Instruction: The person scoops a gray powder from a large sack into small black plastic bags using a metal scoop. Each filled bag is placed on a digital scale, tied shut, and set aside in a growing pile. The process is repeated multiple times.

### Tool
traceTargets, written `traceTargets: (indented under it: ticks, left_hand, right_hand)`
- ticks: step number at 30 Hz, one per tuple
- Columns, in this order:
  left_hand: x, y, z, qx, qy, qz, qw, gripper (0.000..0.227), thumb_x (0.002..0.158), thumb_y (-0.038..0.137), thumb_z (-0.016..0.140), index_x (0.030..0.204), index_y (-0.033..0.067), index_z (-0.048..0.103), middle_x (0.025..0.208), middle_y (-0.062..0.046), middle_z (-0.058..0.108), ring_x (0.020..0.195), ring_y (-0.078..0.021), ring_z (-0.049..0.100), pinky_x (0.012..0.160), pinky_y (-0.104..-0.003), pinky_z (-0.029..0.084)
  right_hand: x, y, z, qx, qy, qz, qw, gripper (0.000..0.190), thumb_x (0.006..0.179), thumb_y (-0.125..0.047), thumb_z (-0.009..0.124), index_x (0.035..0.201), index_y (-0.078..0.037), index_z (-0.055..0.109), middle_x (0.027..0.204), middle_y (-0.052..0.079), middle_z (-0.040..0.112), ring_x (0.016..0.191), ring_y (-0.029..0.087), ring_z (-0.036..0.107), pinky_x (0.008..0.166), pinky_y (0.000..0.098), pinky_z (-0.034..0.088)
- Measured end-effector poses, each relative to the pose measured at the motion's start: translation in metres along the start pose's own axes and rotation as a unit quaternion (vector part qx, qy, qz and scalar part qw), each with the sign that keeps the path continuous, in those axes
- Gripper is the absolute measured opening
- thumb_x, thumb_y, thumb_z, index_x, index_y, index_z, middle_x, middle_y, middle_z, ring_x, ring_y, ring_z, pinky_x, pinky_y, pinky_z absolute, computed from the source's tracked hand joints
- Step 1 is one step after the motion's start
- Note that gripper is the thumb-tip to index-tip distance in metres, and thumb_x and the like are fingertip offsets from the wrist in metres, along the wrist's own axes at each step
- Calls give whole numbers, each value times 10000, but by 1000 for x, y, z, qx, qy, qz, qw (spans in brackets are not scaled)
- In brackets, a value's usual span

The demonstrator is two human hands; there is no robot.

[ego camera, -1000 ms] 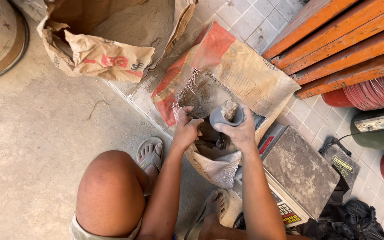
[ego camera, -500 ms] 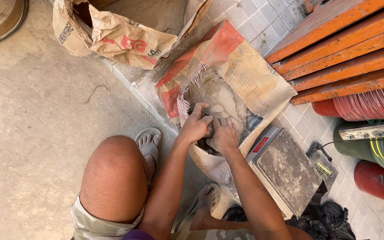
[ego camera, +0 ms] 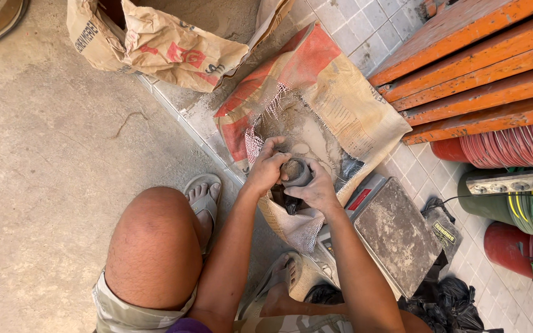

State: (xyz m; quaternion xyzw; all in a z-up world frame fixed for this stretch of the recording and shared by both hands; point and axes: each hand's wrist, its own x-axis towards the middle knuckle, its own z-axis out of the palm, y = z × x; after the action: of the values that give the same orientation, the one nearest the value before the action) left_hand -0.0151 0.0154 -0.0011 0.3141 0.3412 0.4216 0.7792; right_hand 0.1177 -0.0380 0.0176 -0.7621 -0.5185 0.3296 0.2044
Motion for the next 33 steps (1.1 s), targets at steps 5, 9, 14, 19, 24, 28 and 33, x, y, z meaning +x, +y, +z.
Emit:
traceTargets:
  ticks: [5,9,14,19,24,28,33]
  left_hand:
    - [0,1,1,5,-19,-20,1000,457,812,154,496,1238,32,384,767,-131,512,423,-156,564,325,-234,455]
    - [20,-35,-4,-1,-39,-39,998,479,813,179,499,1257,44,381,786,-129,531,422,-150,571,376,-245,500]
    - [-11,7,8,13,-58,-37,998,471,841,175,477,1276,25,373,915,-195,552,478,-131,575,382,-225,464]
    - [-11,7,12,0,-85,-32,996,472,843,161,482,1270,1,360,929,-226,538,490,-146,585,369,-216,480]
    - [-5,2,16,0,-53,-35,998,464,809,156,521,1236,15,405,813,-123,472,448,-170,583,334,-218,479]
    - [-7,6,12,19,-56,-34,998,472,819,150,497,1250,-8,385,808,-123,461,481,-167,592,355,-215,480]
    - [-9,5,12,59,-68,-30,995,484,835,156,476,1273,-15,363,909,-186,493,567,-154,616,446,-232,504]
  right_hand:
    - [-2,-1,-6,263,-81,101,956,641,461,-19,834,1041,26,563,926,177,591,895,273,584,791,367,505]
    - [5,53,27,342,-104,101,928,562,581,-49,804,1099,13,593,956,141,612,992,175,583,757,250,516]
    - [9,13,8,-107,-72,143,981,650,658,-369,721,1152,-18,486,1063,195,562,1026,363,536,786,467,517]
    - [22,50,4,-448,16,53,892,553,655,-239,615,1158,-60,471,991,124,552,997,306,497,732,424,510]
    - [11,8,-23,-565,17,-136,814,564,688,-146,557,1236,-70,445,1034,96,474,1009,271,397,773,400,376]
    - [6,-8,-33,-559,-21,-143,817,558,694,-107,563,1238,-88,442,1059,85,468,1039,267,384,844,398,371]
    - [5,2,-30,-595,12,-199,779,454,735,-106,577,1175,-88,464,1030,119,472,1034,282,402,859,385,337]
